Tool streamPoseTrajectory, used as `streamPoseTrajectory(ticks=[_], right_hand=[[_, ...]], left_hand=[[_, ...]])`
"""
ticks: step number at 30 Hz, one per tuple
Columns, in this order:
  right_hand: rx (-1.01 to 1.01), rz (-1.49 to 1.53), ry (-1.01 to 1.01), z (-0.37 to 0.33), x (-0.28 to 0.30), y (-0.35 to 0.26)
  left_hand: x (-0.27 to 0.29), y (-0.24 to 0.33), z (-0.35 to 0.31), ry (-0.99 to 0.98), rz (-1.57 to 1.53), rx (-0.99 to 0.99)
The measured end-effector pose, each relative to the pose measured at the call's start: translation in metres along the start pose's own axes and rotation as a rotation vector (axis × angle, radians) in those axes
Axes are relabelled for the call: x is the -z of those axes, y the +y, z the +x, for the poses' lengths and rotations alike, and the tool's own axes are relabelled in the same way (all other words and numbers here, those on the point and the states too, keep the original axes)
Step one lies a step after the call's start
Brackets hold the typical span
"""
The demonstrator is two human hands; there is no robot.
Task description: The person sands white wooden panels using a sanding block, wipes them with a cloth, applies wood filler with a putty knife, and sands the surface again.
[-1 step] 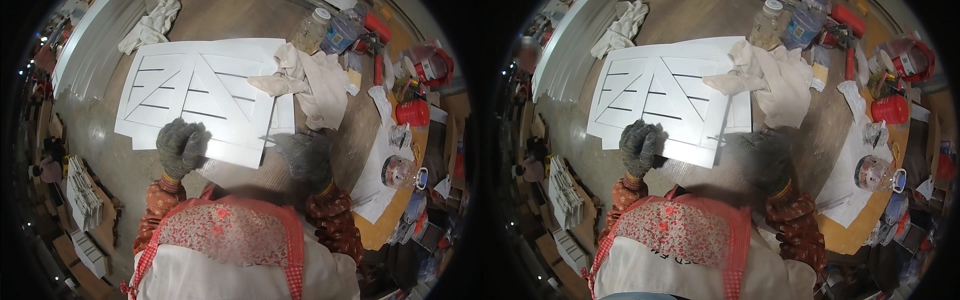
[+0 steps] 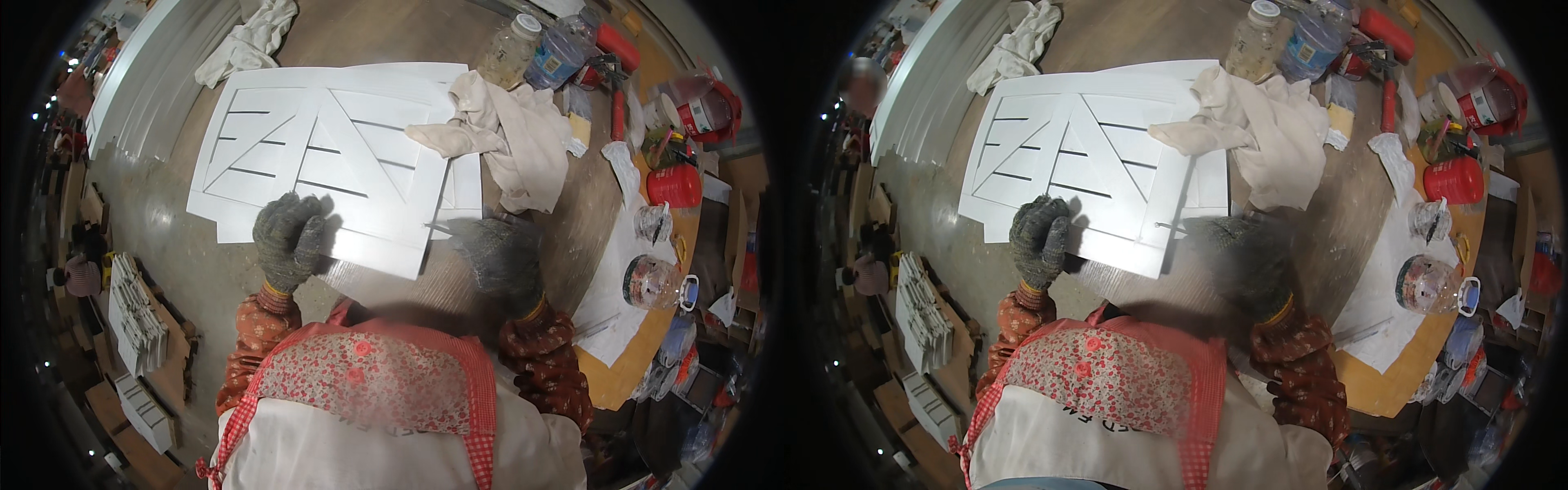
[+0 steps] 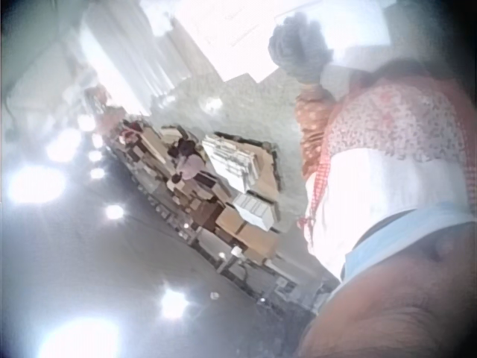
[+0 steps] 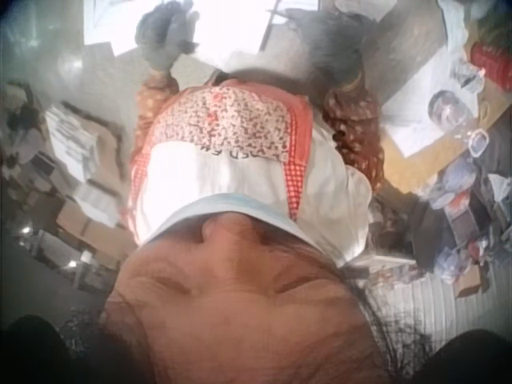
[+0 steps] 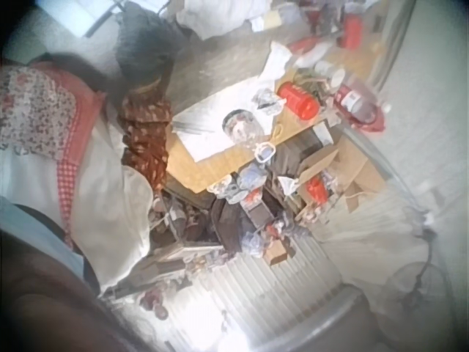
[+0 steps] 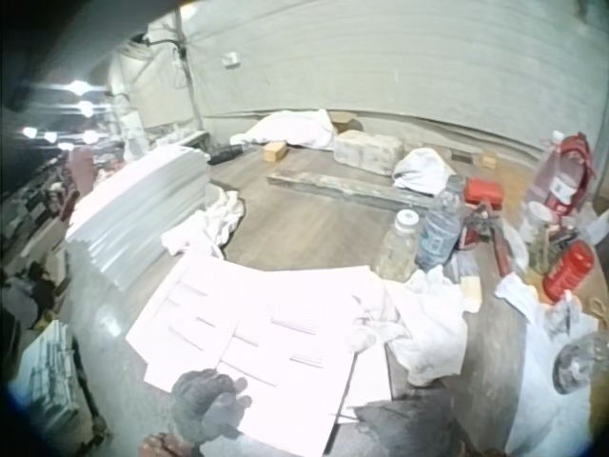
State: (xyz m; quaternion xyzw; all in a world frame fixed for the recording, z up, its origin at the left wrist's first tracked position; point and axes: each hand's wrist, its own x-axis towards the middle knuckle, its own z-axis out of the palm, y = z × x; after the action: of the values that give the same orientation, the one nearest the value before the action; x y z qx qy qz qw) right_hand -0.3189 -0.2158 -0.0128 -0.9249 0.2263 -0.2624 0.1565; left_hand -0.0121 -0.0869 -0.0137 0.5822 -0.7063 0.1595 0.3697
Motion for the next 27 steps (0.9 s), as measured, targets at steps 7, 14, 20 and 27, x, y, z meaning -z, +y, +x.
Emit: streamPoseTrajectory(ticks=[7, 14, 20, 27], right_hand=[[-0.01, 0.209, -0.011, 0.018, 0.003, -0.021], [0.035, 0.243, 0.194, 0.018, -0.001, -0.023], [-0.195, 0.276, -0.086, 0.028, 0.018, -0.053], [-0.233, 0.349, 0.085, 0.011, 0.021, -0.05]], left_hand=[[0.017, -0.014, -0.03, -0.009, -0.095, 0.453], [0.016, 0.02, -0.037, 0.189, 0.24, 0.407], [0.002, 0.011, -0.034, -0.087, 0.453, 0.633], [0.033, -0.006, -0.054, -0.158, 0.27, 0.464]])
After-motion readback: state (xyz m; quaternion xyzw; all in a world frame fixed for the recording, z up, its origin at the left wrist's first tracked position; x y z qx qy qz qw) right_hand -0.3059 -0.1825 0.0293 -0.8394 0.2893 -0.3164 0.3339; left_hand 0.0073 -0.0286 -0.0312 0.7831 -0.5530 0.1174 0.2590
